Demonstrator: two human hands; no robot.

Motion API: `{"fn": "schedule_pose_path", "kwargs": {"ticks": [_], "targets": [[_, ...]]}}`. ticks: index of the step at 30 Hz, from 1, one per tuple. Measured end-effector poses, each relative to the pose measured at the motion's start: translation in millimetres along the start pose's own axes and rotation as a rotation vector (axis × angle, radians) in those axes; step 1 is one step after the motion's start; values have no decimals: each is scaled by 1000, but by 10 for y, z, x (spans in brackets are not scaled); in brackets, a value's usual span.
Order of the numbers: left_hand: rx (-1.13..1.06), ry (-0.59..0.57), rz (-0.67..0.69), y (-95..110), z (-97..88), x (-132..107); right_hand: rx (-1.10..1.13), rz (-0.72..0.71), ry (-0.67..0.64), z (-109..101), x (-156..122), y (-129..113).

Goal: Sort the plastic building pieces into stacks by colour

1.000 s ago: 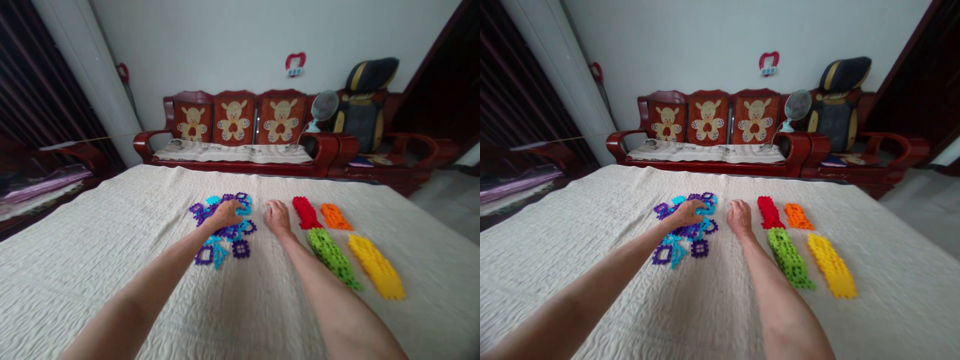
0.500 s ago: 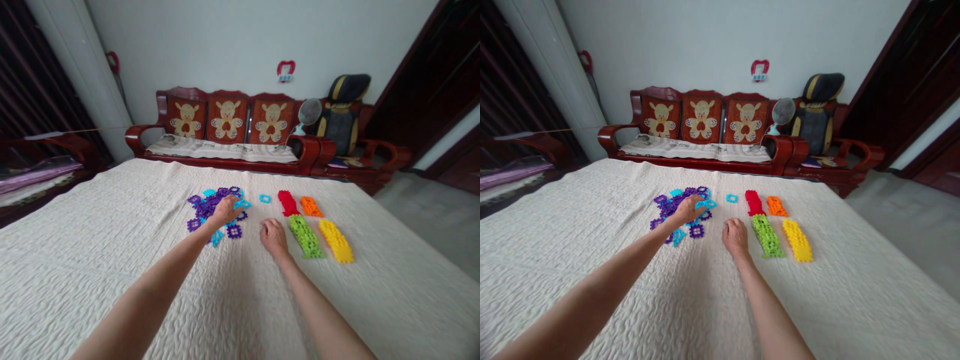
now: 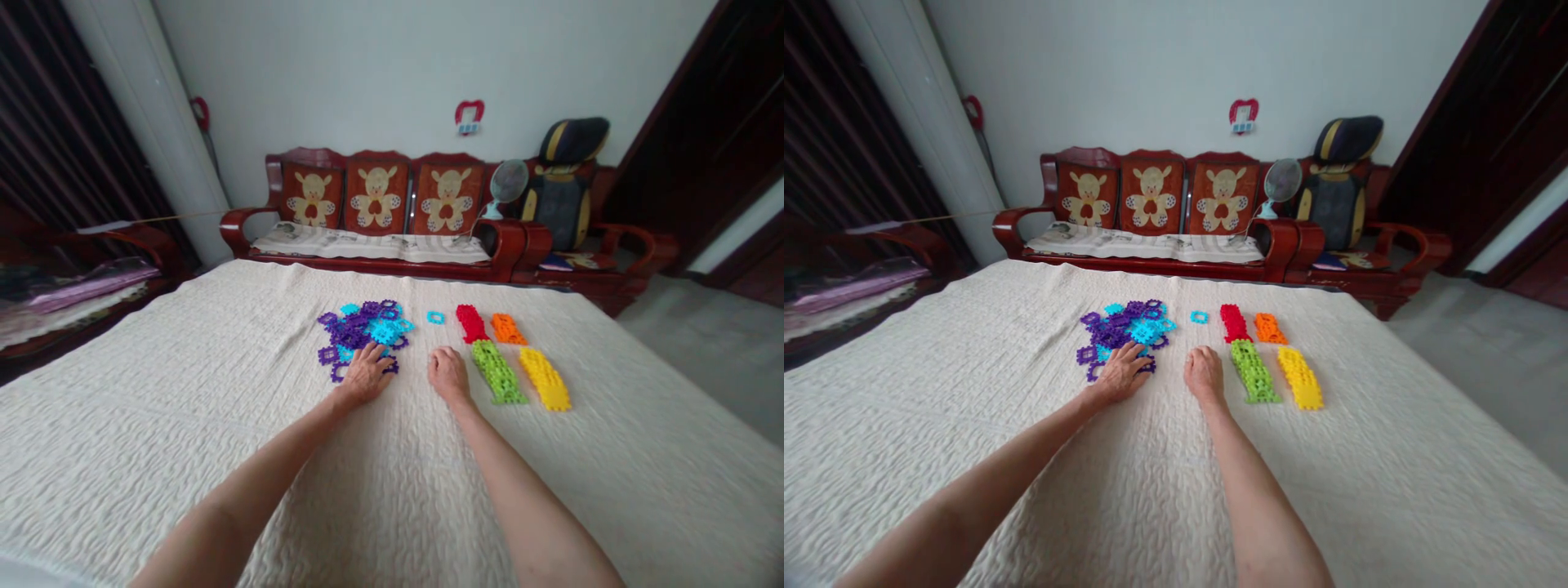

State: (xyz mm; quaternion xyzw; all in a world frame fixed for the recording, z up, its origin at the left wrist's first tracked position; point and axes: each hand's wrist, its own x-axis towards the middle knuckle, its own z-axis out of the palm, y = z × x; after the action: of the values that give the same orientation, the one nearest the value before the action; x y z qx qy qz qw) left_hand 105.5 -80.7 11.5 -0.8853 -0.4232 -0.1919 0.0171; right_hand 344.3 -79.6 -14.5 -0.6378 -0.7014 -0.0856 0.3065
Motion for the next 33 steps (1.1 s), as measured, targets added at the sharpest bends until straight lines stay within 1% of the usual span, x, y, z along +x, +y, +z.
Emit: {"fn": "schedule_pose_path", "kwargs": {"ticks": [4,7,10,15,17,19,22,28,30,33], "targets": [[46,34,0,-99,-33,-27,2,17,-7,1,1,-9],[50,62,-16,-103,-21,-37,20,26,-5,-7,4,-12],[39,67,-11,-6,27,48,40,36,-11,-33,11,-19],[23,12,-15,283,172,399,91,57,-2,-61,25,-24],[30,3,-54,363,244,511,106,61,5,-51,27,-14],[45,5,-91,395,303,566,110,63,16,-36,28,1],[56,2,-100,368,334,574,104,57,30,-22,32,15],[71,-42,-84,240,292,594,124,56,30,-31,27,21],[55,-21,-74,190,310,611,143,55,38,-23,15,47],[7,63,-65,116,367,628,182,61,38,13,38,98]]}}
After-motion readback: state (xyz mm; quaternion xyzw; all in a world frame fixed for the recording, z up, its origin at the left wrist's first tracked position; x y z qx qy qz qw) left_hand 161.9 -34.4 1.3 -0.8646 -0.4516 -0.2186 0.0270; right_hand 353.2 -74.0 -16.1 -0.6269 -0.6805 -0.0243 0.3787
